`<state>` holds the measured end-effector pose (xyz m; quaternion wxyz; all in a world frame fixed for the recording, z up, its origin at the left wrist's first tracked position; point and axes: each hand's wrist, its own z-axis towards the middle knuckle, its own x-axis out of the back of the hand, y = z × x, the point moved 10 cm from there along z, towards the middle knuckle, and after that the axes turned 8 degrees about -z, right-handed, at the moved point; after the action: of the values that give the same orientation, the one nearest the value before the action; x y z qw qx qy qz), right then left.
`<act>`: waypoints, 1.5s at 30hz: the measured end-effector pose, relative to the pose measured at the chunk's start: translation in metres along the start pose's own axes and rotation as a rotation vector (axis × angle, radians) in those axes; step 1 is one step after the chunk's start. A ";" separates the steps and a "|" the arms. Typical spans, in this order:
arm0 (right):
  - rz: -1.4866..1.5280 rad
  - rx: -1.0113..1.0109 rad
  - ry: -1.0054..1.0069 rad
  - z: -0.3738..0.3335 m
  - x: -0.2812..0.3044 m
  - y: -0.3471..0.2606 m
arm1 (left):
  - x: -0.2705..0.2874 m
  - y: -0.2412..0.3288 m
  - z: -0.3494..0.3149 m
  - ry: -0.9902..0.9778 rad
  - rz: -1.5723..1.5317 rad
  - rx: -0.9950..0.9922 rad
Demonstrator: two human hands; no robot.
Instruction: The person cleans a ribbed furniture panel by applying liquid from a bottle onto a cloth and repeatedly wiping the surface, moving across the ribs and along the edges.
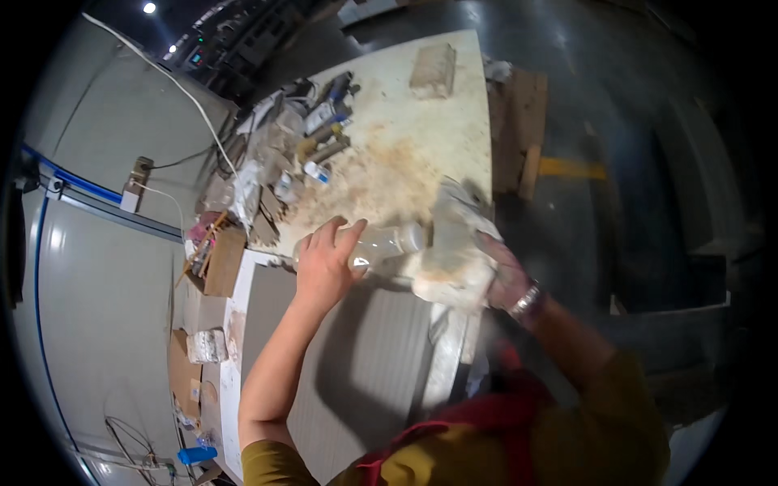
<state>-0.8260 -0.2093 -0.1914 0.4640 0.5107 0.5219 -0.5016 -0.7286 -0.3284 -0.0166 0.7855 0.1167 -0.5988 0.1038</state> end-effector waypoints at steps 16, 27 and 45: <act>-0.118 0.166 -0.068 -0.021 -0.042 0.019 | 0.025 0.079 -0.030 -0.123 0.448 -0.196; -0.513 0.374 -0.021 -0.001 -0.014 -0.003 | 0.006 0.063 -0.017 -0.111 0.498 -0.142; -0.941 0.349 0.169 -0.018 0.027 -0.072 | -0.093 -0.189 -0.042 0.711 -0.568 0.636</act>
<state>-0.8985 -0.1873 -0.2139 0.0515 0.3290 0.6395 -0.6930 -0.6570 -0.4973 -0.1280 0.8624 0.4628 -0.1809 0.0965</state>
